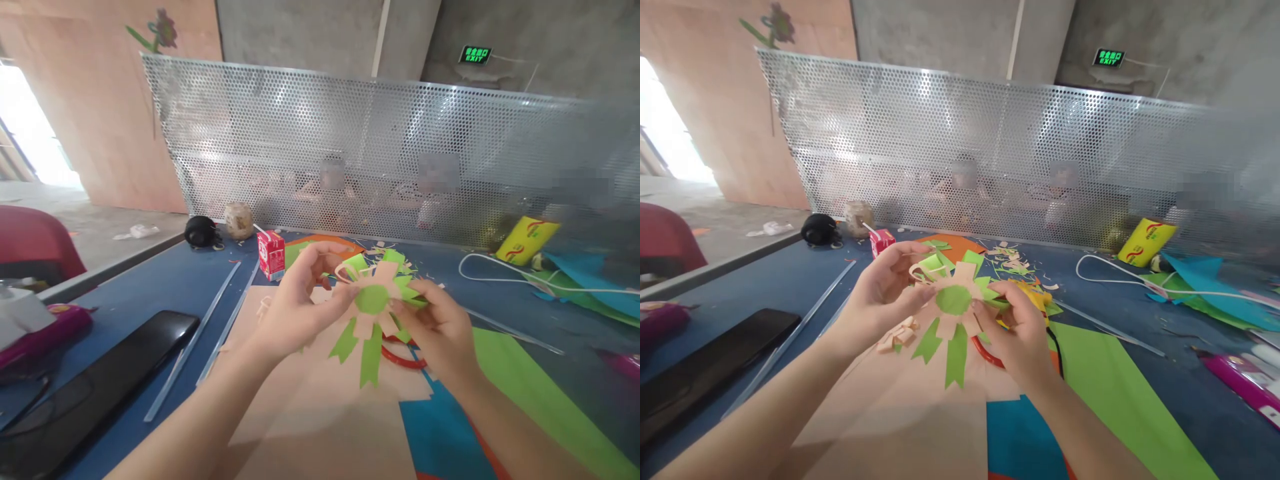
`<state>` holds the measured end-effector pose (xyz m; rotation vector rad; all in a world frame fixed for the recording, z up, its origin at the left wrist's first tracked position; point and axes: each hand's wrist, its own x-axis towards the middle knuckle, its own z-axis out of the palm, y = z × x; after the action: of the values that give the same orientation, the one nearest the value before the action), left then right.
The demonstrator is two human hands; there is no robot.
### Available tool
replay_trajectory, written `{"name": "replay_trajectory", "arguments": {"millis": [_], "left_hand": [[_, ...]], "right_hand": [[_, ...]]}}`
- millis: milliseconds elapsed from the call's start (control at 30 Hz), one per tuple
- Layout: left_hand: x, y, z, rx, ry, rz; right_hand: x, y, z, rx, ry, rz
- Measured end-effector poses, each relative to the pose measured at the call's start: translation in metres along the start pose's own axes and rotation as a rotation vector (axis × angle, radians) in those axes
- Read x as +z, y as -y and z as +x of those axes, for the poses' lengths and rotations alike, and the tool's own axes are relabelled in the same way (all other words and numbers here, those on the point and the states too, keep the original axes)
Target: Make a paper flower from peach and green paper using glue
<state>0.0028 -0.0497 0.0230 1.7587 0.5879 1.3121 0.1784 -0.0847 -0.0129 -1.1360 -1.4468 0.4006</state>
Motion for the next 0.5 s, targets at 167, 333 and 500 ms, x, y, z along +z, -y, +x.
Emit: {"name": "replay_trajectory", "arguments": {"millis": [167, 333, 500], "left_hand": [[0.0028, 0.0003, 0.0027, -0.126, -0.054, -0.169], [0.0027, 0.0024, 0.0032, -0.236, -0.075, -0.207], [-0.0027, 0.0069, 0.0076, -0.278, -0.132, -0.258]], "right_hand": [[0.0022, 0.0017, 0.0002, 0.131, 0.035, 0.066], [0.004, -0.0022, 0.0003, 0.153, 0.05, 0.052], [0.0041, 0.0007, 0.0017, 0.181, 0.087, 0.031]]}}
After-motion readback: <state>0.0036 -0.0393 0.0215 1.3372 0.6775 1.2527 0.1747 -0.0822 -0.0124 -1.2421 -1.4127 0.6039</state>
